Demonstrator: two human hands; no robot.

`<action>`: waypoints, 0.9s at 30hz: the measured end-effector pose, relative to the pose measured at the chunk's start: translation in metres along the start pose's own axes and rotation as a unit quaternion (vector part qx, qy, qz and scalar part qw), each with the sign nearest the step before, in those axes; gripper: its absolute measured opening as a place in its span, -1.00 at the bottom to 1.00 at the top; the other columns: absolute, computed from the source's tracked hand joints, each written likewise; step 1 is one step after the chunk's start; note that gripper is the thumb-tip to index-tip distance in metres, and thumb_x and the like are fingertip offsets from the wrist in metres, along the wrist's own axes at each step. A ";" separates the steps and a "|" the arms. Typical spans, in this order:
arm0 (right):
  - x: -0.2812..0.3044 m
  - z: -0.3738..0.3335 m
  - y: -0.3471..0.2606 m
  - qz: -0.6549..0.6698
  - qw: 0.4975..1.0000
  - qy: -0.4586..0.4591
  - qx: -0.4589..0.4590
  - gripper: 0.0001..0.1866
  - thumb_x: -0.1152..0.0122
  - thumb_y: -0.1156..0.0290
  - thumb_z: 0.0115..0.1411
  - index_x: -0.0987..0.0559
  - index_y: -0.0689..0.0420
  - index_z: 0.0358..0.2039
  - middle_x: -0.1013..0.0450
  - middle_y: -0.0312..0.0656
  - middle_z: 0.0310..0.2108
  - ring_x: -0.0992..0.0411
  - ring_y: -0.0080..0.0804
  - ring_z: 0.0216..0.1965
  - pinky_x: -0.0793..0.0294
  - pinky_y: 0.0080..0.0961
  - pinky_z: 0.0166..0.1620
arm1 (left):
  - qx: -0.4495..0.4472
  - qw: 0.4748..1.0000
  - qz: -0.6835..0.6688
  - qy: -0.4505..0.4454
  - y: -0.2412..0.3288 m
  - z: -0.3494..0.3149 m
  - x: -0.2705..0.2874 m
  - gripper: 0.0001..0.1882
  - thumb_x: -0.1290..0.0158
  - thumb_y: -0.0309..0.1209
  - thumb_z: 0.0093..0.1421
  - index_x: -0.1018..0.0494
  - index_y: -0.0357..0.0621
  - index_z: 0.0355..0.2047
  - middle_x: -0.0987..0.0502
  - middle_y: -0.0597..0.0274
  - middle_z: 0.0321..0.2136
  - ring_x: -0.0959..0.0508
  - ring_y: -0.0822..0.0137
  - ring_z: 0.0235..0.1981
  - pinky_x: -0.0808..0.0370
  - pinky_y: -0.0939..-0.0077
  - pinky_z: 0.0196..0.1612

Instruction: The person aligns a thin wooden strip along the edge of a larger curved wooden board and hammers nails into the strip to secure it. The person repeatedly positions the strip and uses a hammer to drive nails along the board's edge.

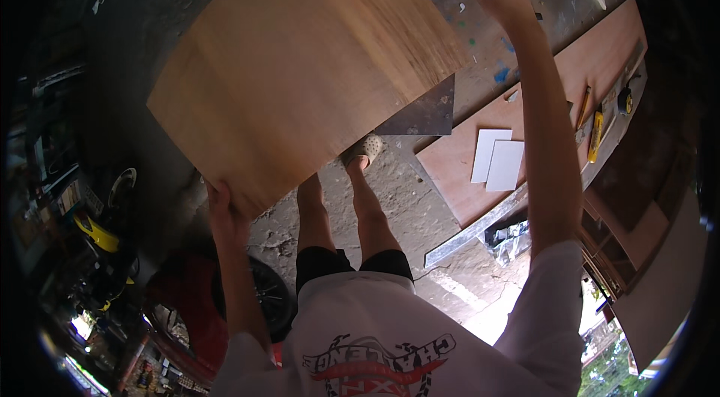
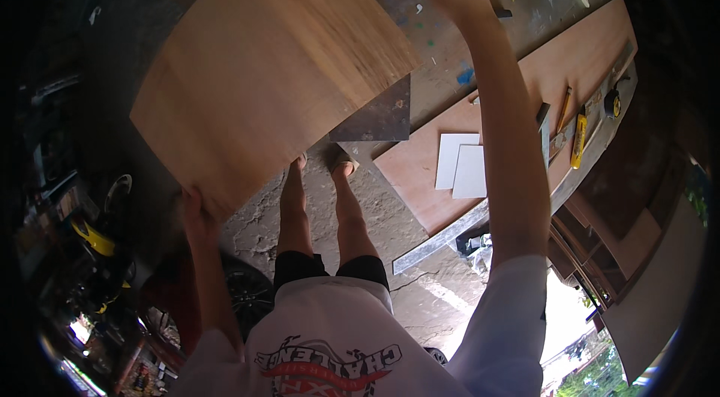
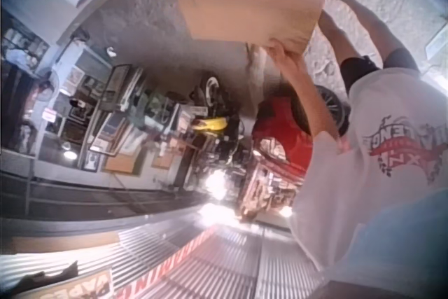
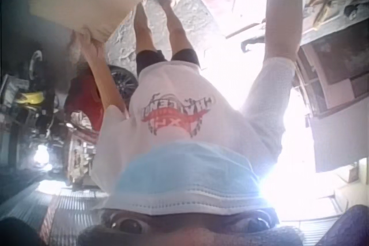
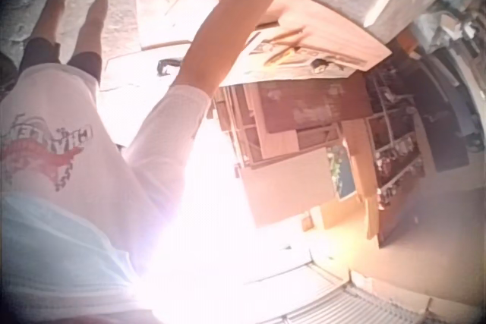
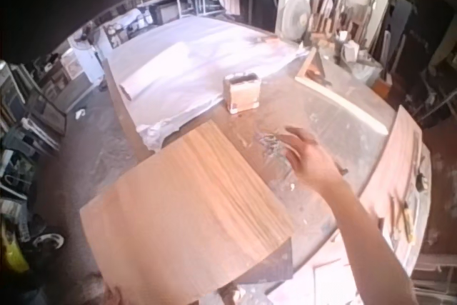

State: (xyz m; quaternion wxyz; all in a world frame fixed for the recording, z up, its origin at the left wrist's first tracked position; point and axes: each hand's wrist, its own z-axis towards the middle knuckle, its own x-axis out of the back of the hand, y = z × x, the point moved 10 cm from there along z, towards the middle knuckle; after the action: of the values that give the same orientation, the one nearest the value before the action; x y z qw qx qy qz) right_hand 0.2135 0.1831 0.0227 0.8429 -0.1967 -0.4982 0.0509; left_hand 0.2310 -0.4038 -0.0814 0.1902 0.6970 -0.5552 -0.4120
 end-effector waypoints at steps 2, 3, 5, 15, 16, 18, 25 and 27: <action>-0.040 0.030 -0.015 0.071 0.987 -0.051 0.136 -0.77 -0.31 0.46 0.27 -0.70 0.14 -0.07 -0.50 0.04 0.19 -0.43 0.01 0.25 -0.48 -0.19 0.23 | 0.011 0.998 -0.054 0.005 -0.010 -0.016 0.003 -0.32 -0.13 -0.34 0.41 -0.10 0.02 0.45 -0.29 0.23 0.35 -0.33 0.16 0.36 -0.38 0.06 0.36; -0.052 0.032 -0.013 0.058 0.983 -0.067 0.158 -0.77 -0.31 0.47 0.26 -0.70 0.14 -0.06 -0.51 0.03 0.18 -0.44 0.01 0.23 -0.49 -0.20 0.22 | 0.020 0.998 -0.057 0.006 -0.015 -0.023 0.002 -0.33 -0.12 -0.35 0.41 -0.11 0.03 0.45 -0.30 0.23 0.35 -0.33 0.16 0.36 -0.38 0.06 0.37; -0.077 0.033 -0.010 0.030 0.974 -0.100 0.201 -0.75 -0.31 0.49 0.25 -0.71 0.13 -0.06 -0.52 0.02 0.18 -0.48 -0.01 0.19 -0.51 -0.21 0.20 | 0.035 0.996 -0.076 0.011 -0.024 -0.032 -0.004 -0.35 -0.11 -0.36 0.41 -0.13 0.05 0.44 -0.30 0.24 0.35 -0.33 0.17 0.37 -0.38 0.05 0.37; -0.038 0.008 0.050 -0.002 0.991 -0.111 0.080 -0.72 -0.27 0.55 0.23 -0.73 0.01 -0.07 -0.62 -0.09 0.02 -0.58 -0.07 0.03 -0.59 -0.30 0.06 | 0.014 0.989 -0.143 -0.043 -0.060 -0.022 -0.075 -0.38 -0.11 -0.39 0.40 -0.18 0.10 0.41 -0.36 0.28 0.31 -0.37 0.22 0.34 -0.35 0.09 0.39; -0.029 0.007 0.043 -0.012 0.990 -0.109 0.084 -0.72 -0.26 0.54 0.24 -0.73 0.01 -0.07 -0.62 -0.09 0.02 -0.58 -0.08 0.01 -0.59 -0.30 0.04 | 0.017 0.987 -0.151 -0.047 -0.064 -0.020 -0.083 -0.39 -0.12 -0.40 0.40 -0.18 0.10 0.41 -0.37 0.28 0.31 -0.37 0.22 0.33 -0.35 0.10 0.39; -0.004 0.005 0.029 0.003 0.996 -0.062 0.062 -0.73 -0.26 0.54 0.24 -0.72 0.03 -0.06 -0.62 -0.09 -0.01 -0.60 -0.08 -0.04 -0.59 -0.29 0.00 | 0.020 0.987 -0.152 -0.048 -0.071 -0.019 -0.095 -0.39 -0.11 -0.39 0.41 -0.19 0.11 0.41 -0.37 0.29 0.31 -0.37 0.23 0.34 -0.35 0.10 0.39; 0.068 -0.080 0.043 0.142 0.946 0.119 -0.267 -0.78 -0.23 0.38 0.34 -0.67 0.20 -0.08 -0.66 -0.06 -0.19 -0.64 -0.21 -0.21 -0.58 -0.39 -0.13 | 0.075 0.983 -0.154 -0.069 -0.081 -0.015 -0.105 -0.46 0.01 -0.26 0.49 -0.21 -0.05 0.41 -0.32 0.24 0.37 -0.28 0.23 0.40 -0.24 0.09 0.44; 0.074 -0.093 0.042 0.105 0.949 0.145 -0.260 -0.74 -0.25 0.29 0.38 -0.66 0.21 -0.08 -0.68 -0.10 -0.25 -0.65 -0.36 -0.23 -0.56 -0.49 -0.14 | 0.083 0.984 -0.144 -0.070 -0.082 -0.011 -0.102 -0.46 0.00 -0.25 0.49 -0.21 -0.05 0.41 -0.34 0.25 0.35 -0.31 0.25 0.38 -0.28 0.11 0.41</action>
State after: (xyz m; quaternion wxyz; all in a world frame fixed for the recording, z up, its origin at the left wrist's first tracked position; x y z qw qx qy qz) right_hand 0.3345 0.2167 0.0275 0.8156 -0.4658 -0.3427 -0.0211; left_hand 0.2853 -0.2856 -0.0972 0.0313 0.7523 -0.4931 -0.4358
